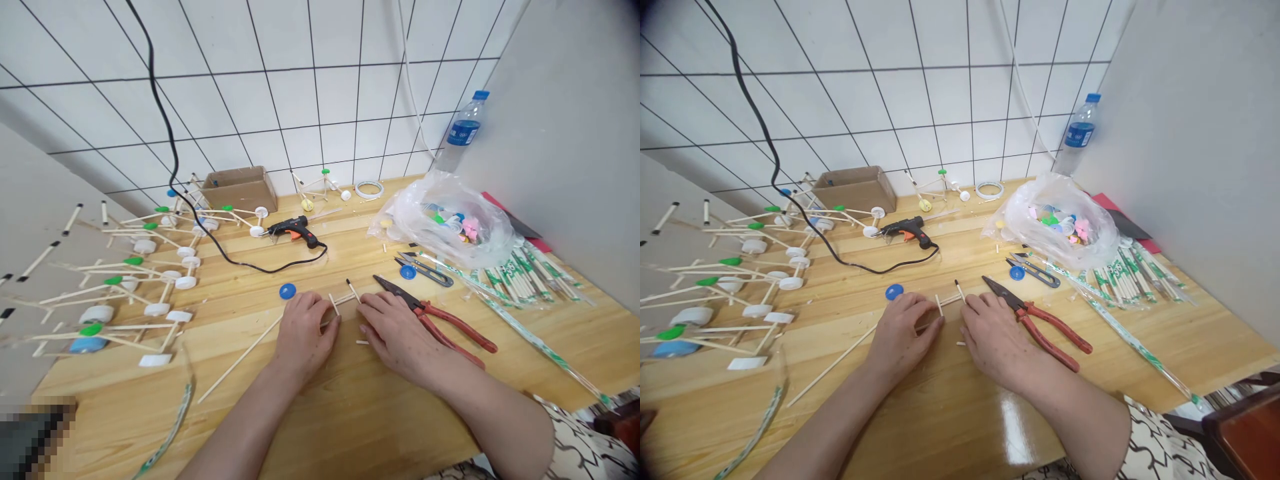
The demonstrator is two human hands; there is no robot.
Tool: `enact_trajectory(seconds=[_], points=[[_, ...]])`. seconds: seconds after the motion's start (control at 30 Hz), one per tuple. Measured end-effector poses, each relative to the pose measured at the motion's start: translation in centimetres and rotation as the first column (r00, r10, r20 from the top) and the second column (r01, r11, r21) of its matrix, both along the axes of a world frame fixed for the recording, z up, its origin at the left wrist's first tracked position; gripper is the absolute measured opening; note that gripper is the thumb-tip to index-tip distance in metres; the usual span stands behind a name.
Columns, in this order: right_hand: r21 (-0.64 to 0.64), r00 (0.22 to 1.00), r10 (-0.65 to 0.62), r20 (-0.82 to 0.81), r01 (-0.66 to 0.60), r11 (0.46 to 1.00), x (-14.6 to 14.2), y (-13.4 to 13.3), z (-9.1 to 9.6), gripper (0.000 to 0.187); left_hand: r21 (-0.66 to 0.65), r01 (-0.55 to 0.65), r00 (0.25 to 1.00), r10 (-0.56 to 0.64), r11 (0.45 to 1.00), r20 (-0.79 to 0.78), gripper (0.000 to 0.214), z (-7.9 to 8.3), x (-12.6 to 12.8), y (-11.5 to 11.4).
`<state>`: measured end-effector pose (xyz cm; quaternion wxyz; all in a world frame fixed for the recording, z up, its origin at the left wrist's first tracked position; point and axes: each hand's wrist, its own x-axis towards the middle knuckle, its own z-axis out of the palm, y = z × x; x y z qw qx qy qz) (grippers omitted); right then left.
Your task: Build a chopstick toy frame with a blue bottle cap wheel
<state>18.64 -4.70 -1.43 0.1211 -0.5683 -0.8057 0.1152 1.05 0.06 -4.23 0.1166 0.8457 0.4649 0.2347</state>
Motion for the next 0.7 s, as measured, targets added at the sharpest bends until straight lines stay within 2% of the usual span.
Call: enact_trajectory(seconds=[0.57, 0.7], points=[[-0.013, 1.000, -0.006, 0.001, 0.006, 1.000, -0.07, 0.10, 0.05, 0.015, -0.007, -0.007, 1.000, 0.007, 1.000, -0.010, 0.009, -0.17, -0.06, -0.01], [0.023, 0.999, -0.015, -0.038, 0.016, 1.000, 0.17, 0.01, 0.16, 0.018, 0.000, -0.009, 1.000, 0.009, 1.000, 0.017, 0.012, -0.24, -0.47, 0.25]])
